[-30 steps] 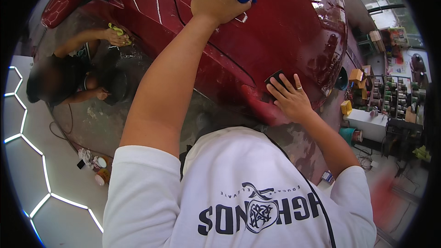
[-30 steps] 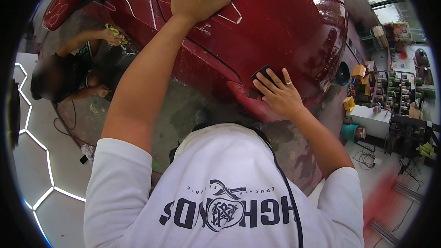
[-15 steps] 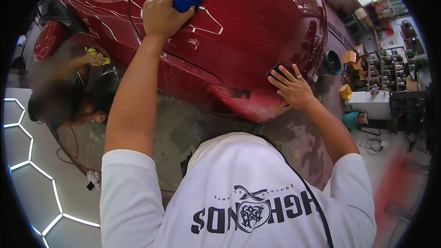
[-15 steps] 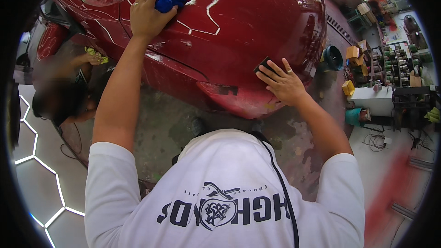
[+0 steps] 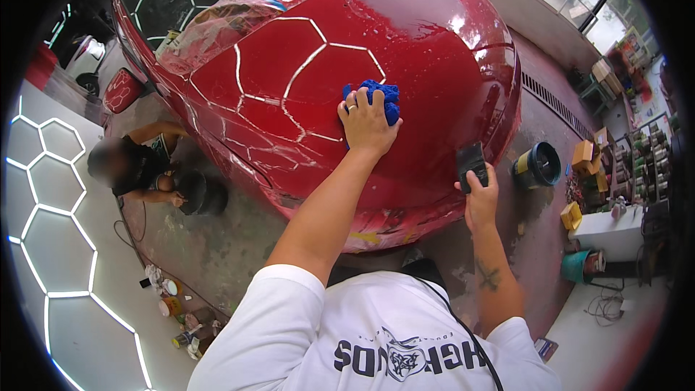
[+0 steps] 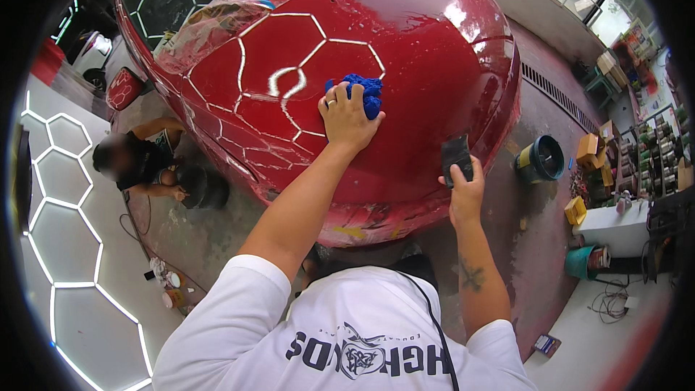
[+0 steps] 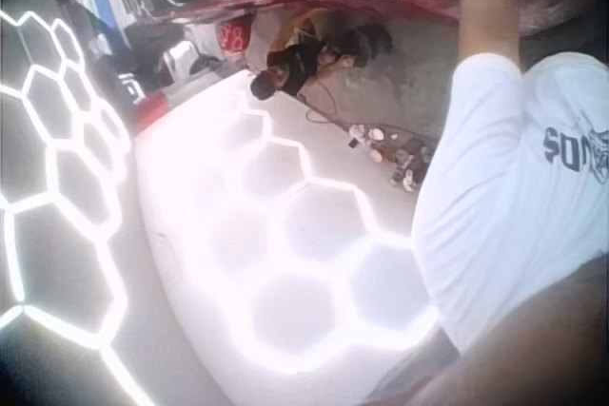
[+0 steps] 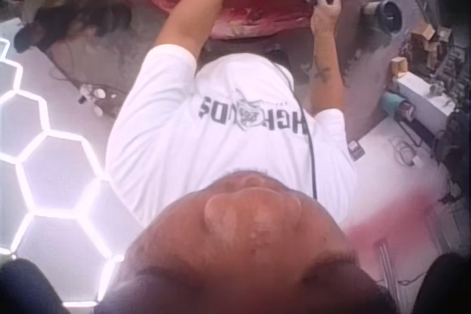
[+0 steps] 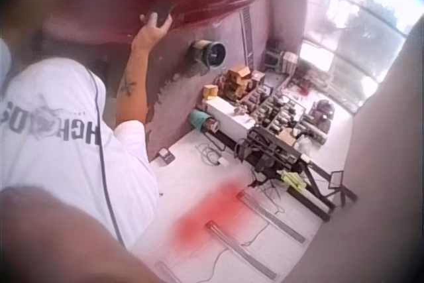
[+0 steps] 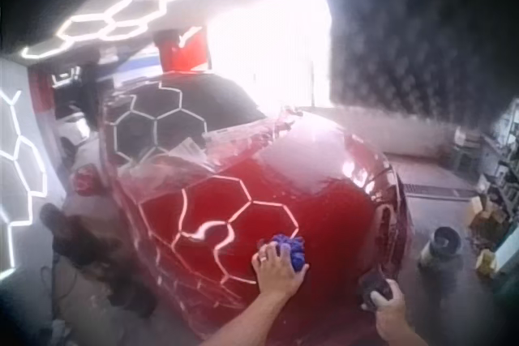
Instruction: The person wipes the hood of a red car using a blue cloth and a black squeegee. They repeatedly rub the surface and smooth the film over the hood area.
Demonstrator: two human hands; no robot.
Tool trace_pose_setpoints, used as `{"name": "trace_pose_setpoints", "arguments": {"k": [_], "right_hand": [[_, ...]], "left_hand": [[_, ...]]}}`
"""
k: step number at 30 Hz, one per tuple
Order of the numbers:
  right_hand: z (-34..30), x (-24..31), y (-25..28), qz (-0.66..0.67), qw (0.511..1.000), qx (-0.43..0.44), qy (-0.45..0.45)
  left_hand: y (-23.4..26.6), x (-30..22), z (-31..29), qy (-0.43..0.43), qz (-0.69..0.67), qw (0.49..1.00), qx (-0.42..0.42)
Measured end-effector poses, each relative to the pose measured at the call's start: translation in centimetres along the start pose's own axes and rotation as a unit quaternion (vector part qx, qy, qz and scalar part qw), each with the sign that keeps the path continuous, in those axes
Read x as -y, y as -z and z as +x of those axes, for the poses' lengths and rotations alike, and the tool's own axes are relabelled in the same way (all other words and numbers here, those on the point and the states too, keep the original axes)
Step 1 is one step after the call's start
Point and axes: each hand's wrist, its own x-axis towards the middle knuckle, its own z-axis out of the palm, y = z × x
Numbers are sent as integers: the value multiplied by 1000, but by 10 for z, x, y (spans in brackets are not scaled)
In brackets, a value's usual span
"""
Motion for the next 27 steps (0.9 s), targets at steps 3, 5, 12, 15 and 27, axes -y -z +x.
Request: {"name": "trace_pose_setpoints", "arguments": {"k": [3,5,12,15,27], "right_hand": [[13,21,15,47,993,72,-80],[25,26,24,86,976,162,-116],[33,34,-31,-201,882,407,-127],[75,51,-60,-266,907,290,147],[83,2,-222,-439,709,348,428]], "left_hand": [[7,-56,-12,12,-47,999,-8],[13,-66,-36,77,-310,947,37],[69,-50,-141,343,-518,769,150],[103,-6,-168,309,-351,878,-101],[107,91,-255,500,-475,639,-340]]}}
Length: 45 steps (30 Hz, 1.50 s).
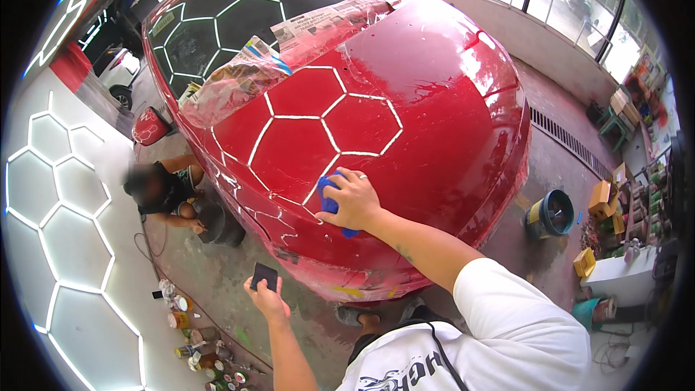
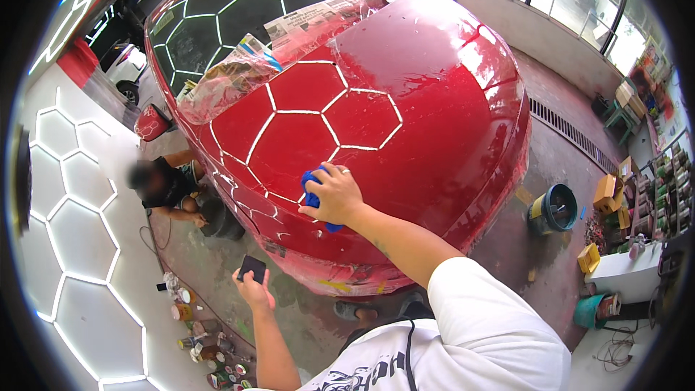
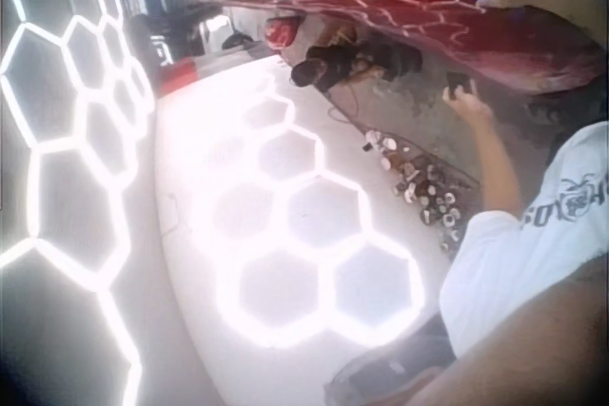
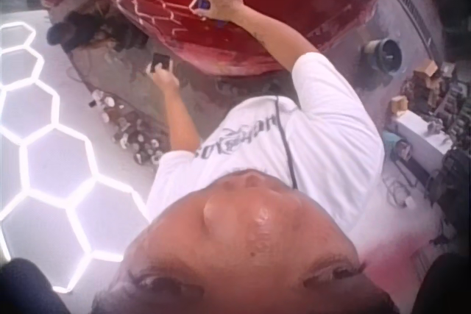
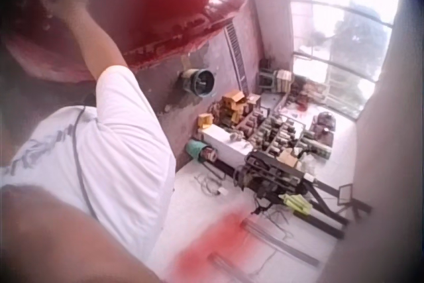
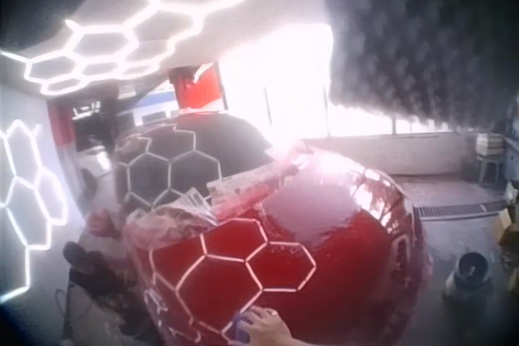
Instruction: The person wipes the hood of a red car using a blue cloth and a black squeegee. They repeatedly rub the surface and smooth the film over the hood area.
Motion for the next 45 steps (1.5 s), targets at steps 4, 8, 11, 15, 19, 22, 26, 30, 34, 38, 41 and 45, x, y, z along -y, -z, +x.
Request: {"name": "trace_pose_setpoints", "arguments": {"k": [4,8,11,15,19,22,26,30,34,38,41,45], "right_hand": [[28,26,-21,7,999,3,41],[57,50,-36,13,997,36,67],[78,71,-48,-7,996,32,77],[116,94,-68,-15,997,29,67],[150,106,-76,-12,999,21,34],[138,102,-75,13,999,42,28],[100,77,-44,31,993,52,102],[52,18,-25,22,997,-19,78],[-3,-10,-2,-24,998,-15,54],[-10,-12,-7,-22,998,-32,56],[-11,-14,-11,-9,997,-40,71],[-15,-26,-9,-10,997,-46,65]], "left_hand": [[-2,21,8,14,-20,1000,-4],[-6,31,33,-27,43,997,50],[-22,20,42,-64,48,993,82],[-39,4,56,-129,61,983,111],[-69,2,67,-137,10,984,109],[-88,-2,65,-107,54,989,82],[-108,14,60,-217,96,971,27],[-130,17,29,-334,263,903,63],[-163,56,-21,-303,465,832,3],[-179,82,-90,-250,481,840,3],[-172,113,-139,-263,512,817,13],[-174,97,-81,-289,509,811,5]]}}
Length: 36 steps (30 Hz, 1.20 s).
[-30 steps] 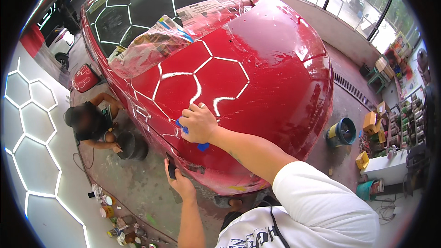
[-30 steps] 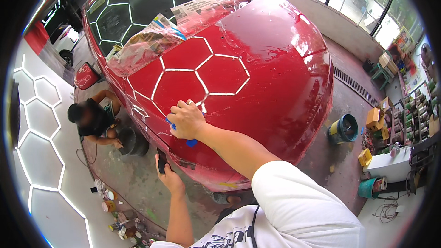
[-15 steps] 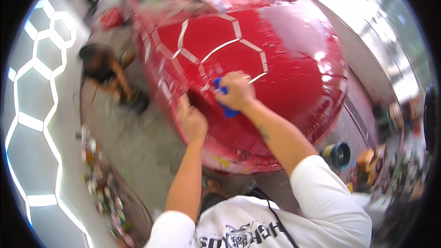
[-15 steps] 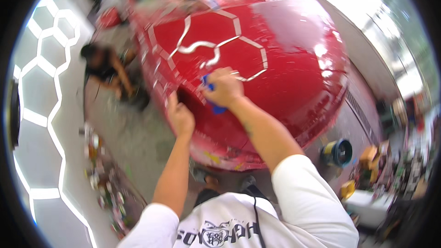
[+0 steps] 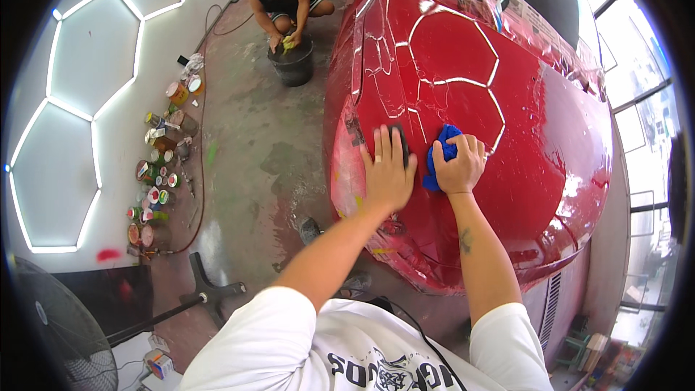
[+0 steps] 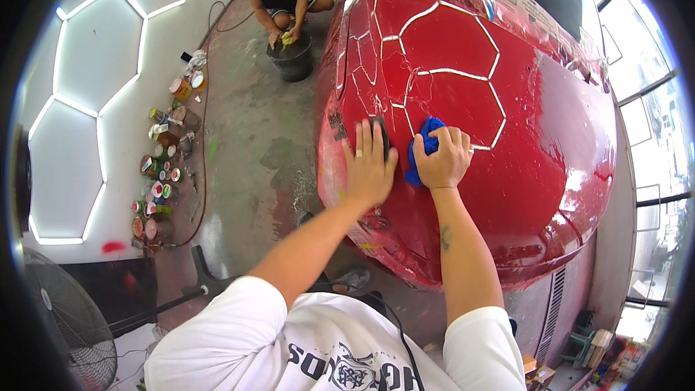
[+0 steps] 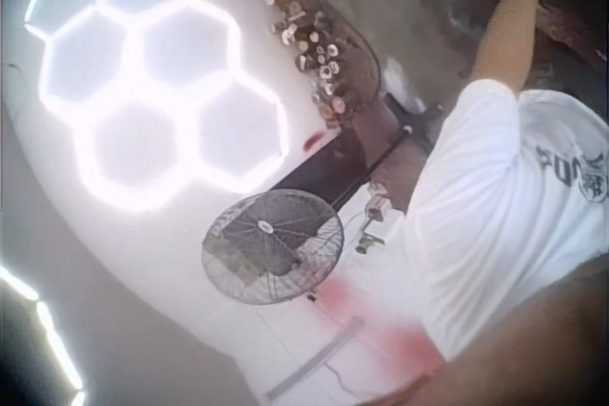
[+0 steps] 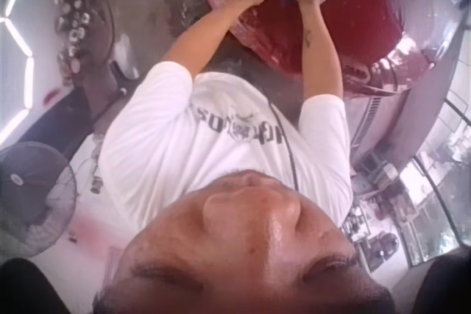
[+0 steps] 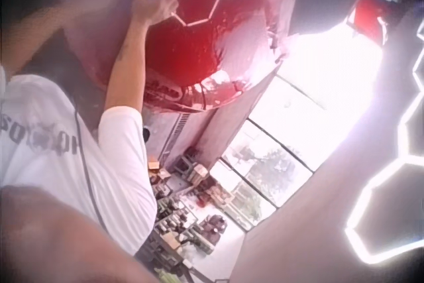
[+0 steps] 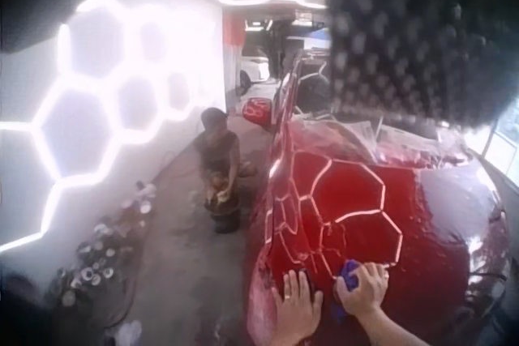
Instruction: The person wipes the hood of a red car using a blue cloth and a black squeegee. They repeatedly rub the surface and smooth the film over the hood area.
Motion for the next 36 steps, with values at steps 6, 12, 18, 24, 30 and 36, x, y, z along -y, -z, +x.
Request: {"name": "trace_pose_setpoints", "arguments": {"k": [6,12,18,24,30,36], "right_hand": [[12,10,-10,21,999,-19,36],[3,-8,-5,7,1000,3,24],[10,3,-8,22,999,4,40],[8,-7,-4,17,999,0,41],[8,-9,-3,18,999,-4,43],[7,-5,-9,26,999,2,48]], "left_hand": [[20,62,184,5,-47,998,-51],[-9,-16,-24,-11,-82,996,45],[19,51,172,-30,-88,995,-42],[-7,-1,86,-7,-99,994,-50],[2,6,73,-27,-96,995,-24],[12,41,162,22,-91,995,-45]]}}
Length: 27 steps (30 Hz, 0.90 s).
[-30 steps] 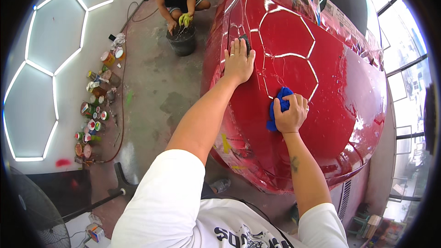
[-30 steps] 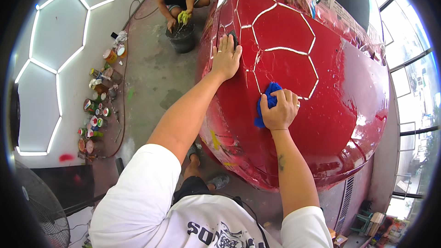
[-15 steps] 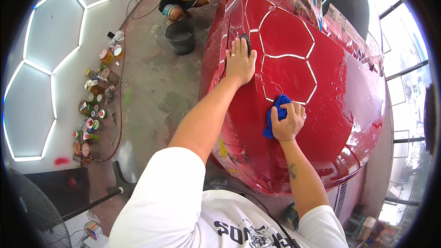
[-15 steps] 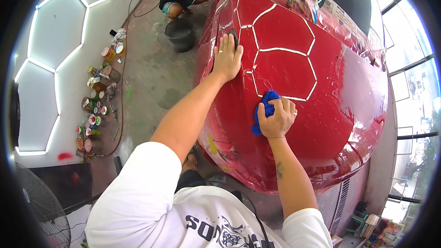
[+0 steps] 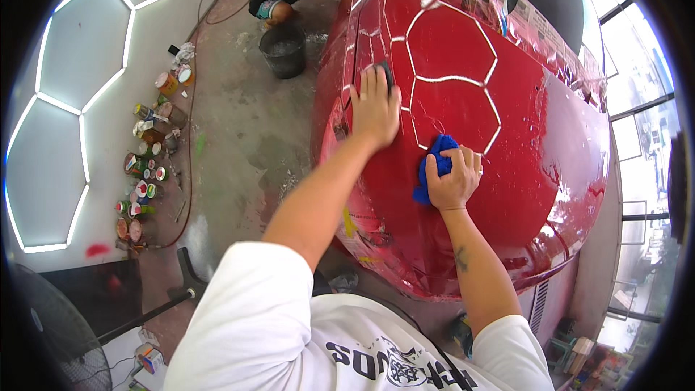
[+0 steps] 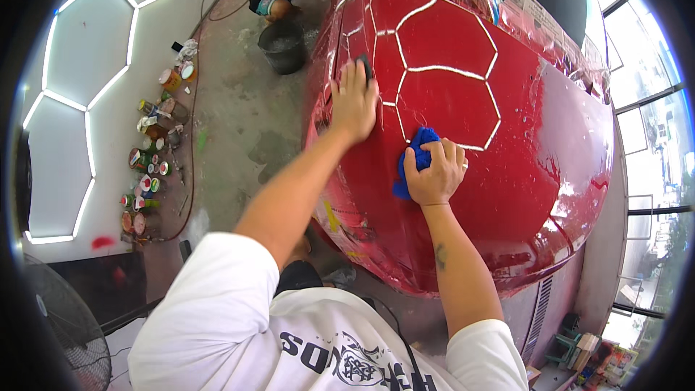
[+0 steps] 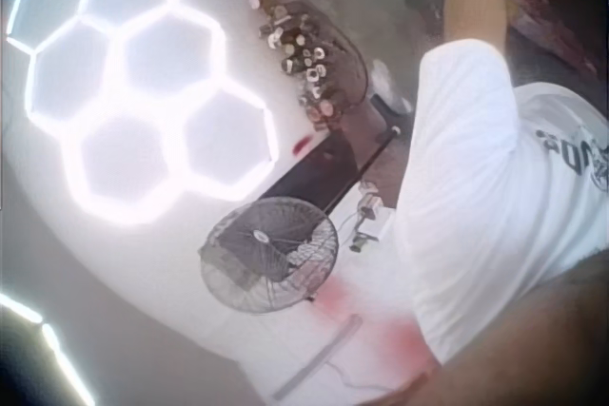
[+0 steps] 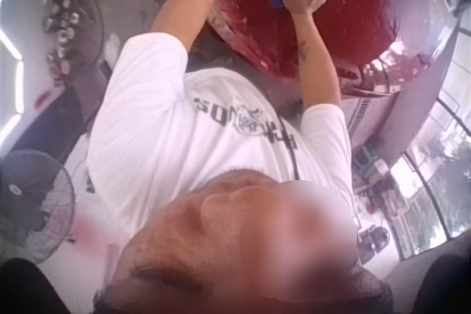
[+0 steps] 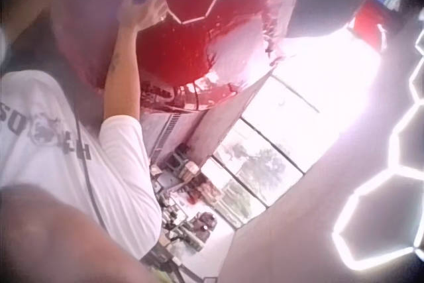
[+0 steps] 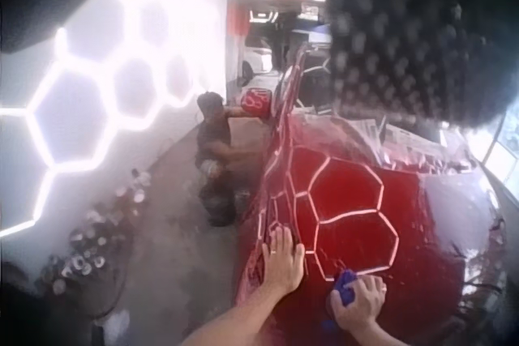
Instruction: The person wipes the hood of a red car using a blue cloth and a black squeegee. They repeatedly rub the surface and smooth the film over the hood area.
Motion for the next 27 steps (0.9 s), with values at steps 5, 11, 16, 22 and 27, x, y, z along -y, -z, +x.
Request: {"name": "trace_pose_setpoints", "arguments": {"k": [5,11,16,22,27], "right_hand": [[0,-4,4,4,1000,-6,-11],[-1,4,3,12,1000,-10,-1],[0,1,5,10,1000,-17,-7],[-2,0,4,3,1000,-12,-7],[-2,-2,4,-2,1000,-6,-7]], "left_hand": [[14,-13,-148,-78,126,985,86],[42,15,-56,-44,125,987,92],[16,-13,-174,-40,174,982,63],[4,-24,-117,51,161,986,-1],[5,-25,-133,24,147,988,33]]}}
